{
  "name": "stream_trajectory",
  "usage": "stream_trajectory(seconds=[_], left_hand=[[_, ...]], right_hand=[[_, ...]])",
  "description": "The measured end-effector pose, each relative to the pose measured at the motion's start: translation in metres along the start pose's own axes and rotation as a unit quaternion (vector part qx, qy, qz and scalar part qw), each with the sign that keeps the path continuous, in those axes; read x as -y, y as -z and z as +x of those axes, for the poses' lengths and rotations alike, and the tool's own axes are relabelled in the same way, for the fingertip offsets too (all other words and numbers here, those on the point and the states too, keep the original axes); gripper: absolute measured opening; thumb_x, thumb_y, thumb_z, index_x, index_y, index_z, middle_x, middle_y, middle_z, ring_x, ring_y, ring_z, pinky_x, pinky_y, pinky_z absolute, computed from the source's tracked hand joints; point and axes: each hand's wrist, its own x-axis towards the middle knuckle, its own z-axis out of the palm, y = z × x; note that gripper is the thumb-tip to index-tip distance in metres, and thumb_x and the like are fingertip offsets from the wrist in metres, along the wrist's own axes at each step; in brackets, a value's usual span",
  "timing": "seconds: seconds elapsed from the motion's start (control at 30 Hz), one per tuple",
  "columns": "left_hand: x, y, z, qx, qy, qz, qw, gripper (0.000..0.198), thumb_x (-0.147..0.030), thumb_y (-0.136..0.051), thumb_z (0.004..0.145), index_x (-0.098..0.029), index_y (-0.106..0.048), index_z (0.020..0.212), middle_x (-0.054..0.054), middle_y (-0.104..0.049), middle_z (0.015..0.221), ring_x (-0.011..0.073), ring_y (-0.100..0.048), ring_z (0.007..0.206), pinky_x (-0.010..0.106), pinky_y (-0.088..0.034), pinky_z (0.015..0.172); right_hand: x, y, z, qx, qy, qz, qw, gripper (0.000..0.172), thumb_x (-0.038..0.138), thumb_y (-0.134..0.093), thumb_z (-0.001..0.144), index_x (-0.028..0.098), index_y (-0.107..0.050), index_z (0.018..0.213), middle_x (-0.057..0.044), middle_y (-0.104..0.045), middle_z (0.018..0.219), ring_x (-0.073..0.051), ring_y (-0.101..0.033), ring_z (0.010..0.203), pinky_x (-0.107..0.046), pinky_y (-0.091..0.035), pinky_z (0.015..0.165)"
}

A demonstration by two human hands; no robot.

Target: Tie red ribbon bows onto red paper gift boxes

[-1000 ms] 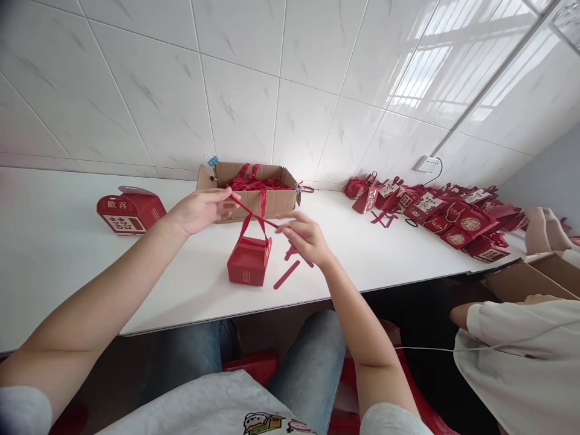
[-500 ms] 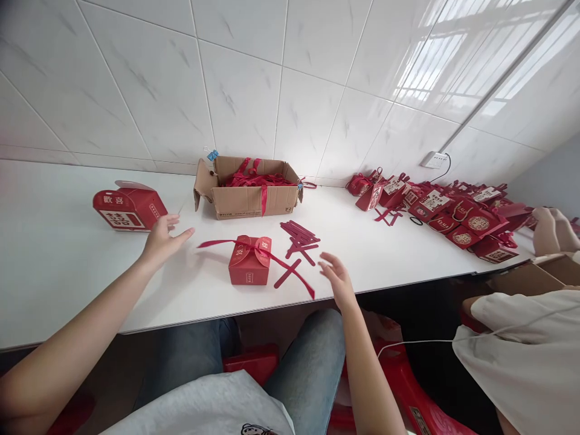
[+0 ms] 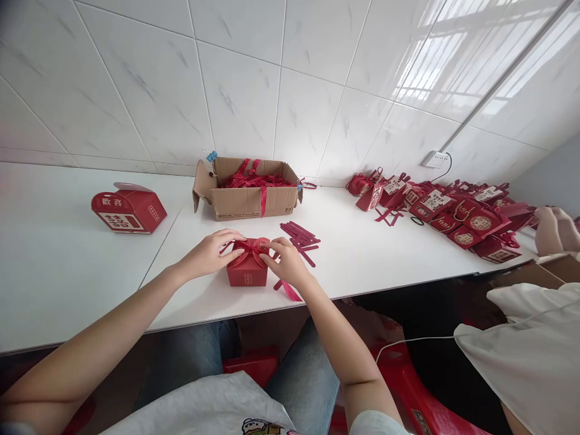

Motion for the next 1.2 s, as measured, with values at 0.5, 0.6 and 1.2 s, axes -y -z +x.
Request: stream_trajectory(seconds=[0.5,0.6,1.2], left_hand=[[0.002,-0.011,-0.001,-0.089,0.013,-0.047,0.995,0.022,-0.038,-0.053,0.084,-0.020,-0.053,0.070,0.008,-0.066,0.095,0.0212,-0.062,0.087,0.035,-0.051,0.076],[0.004,-0.013,-0.001,-0.094,0.016,-0.041,0.995,0.023,-0.039,-0.053,0.084,-0.020,-0.053,0.070,0.007,-0.066,0.095,0.0215,-0.062,0.087,0.035,-0.051,0.076],[0.008,-0.018,-0.005,-0.116,-0.017,-0.013,0.993,0.014,-0.022,-0.048,0.079,-0.022,-0.043,0.066,0.006,-0.064,0.083,0.0230,-0.064,0.091,0.035,-0.049,0.078]], right_hand=[[-0.006,-0.002,0.005,0.010,0.022,0.037,0.999,0.016,0.026,-0.064,0.083,0.021,-0.076,0.092,-0.007,-0.063,0.099,-0.013,-0.062,0.074,-0.031,-0.056,0.070],[-0.006,-0.002,0.005,0.000,0.015,0.047,0.999,0.016,0.026,-0.063,0.083,0.021,-0.076,0.092,-0.007,-0.063,0.098,-0.014,-0.062,0.076,-0.030,-0.055,0.068],[-0.012,-0.003,0.008,-0.045,-0.005,0.017,0.999,0.013,0.026,-0.063,0.083,0.020,-0.075,0.084,-0.004,-0.063,0.077,-0.013,-0.056,0.064,-0.028,-0.049,0.061]])
